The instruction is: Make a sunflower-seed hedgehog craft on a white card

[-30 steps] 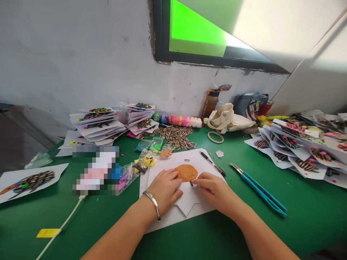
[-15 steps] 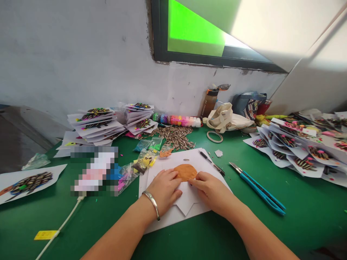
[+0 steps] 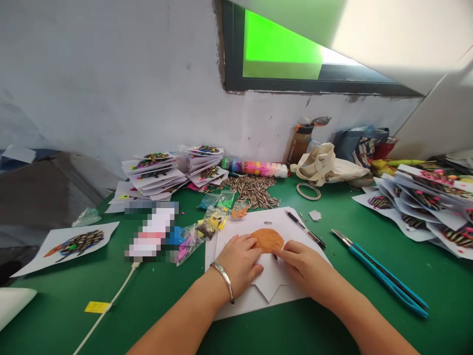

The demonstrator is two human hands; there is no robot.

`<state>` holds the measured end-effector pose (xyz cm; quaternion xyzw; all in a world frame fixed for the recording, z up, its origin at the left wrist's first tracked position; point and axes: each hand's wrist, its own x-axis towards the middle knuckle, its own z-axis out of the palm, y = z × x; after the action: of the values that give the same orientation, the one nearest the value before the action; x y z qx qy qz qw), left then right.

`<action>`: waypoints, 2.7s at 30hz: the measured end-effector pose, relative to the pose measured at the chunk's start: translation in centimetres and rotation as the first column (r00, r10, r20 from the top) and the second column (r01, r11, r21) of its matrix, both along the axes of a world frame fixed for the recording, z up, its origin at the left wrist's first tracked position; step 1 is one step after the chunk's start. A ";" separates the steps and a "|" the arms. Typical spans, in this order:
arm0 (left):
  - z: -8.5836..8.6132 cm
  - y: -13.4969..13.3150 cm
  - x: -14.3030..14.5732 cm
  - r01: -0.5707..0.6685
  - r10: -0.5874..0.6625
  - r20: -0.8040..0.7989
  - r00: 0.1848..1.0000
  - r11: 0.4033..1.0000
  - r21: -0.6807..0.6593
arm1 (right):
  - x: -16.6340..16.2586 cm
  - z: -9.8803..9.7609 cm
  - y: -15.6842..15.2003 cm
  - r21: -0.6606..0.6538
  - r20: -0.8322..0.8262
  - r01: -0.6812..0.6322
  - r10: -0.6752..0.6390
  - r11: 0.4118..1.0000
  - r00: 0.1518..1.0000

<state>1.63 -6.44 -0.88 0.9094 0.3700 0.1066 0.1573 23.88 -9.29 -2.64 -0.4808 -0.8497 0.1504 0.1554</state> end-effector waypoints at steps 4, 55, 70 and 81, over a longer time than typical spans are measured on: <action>-0.2 -0.1 0.0 0.000 0.000 -0.001 1.000 1.000 0.026 | -0.3 0.2 -0.2 0.057 0.003 -0.003 0.003 0.998 1.000; -0.1 0.5 0.3 -0.006 0.005 -0.059 0.998 1.000 -0.015 | -0.1 1.2 -0.1 -0.076 -0.132 0.061 -0.070 0.995 0.989; 0.2 0.4 0.3 -0.004 0.004 -0.047 0.999 1.000 -0.014 | 0.1 0.9 0.2 -0.051 -0.124 0.015 -0.021 0.999 0.992; 0.0 0.5 0.2 -0.003 0.002 -0.044 0.999 1.000 -0.016 | 0.0 0.9 0.1 -0.044 -0.091 0.036 -0.040 0.998 0.995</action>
<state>1.84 -5.93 -0.92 0.9098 0.3752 0.0838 0.1564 23.93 -9.22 -1.76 -0.4925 -0.8291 0.1871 0.1871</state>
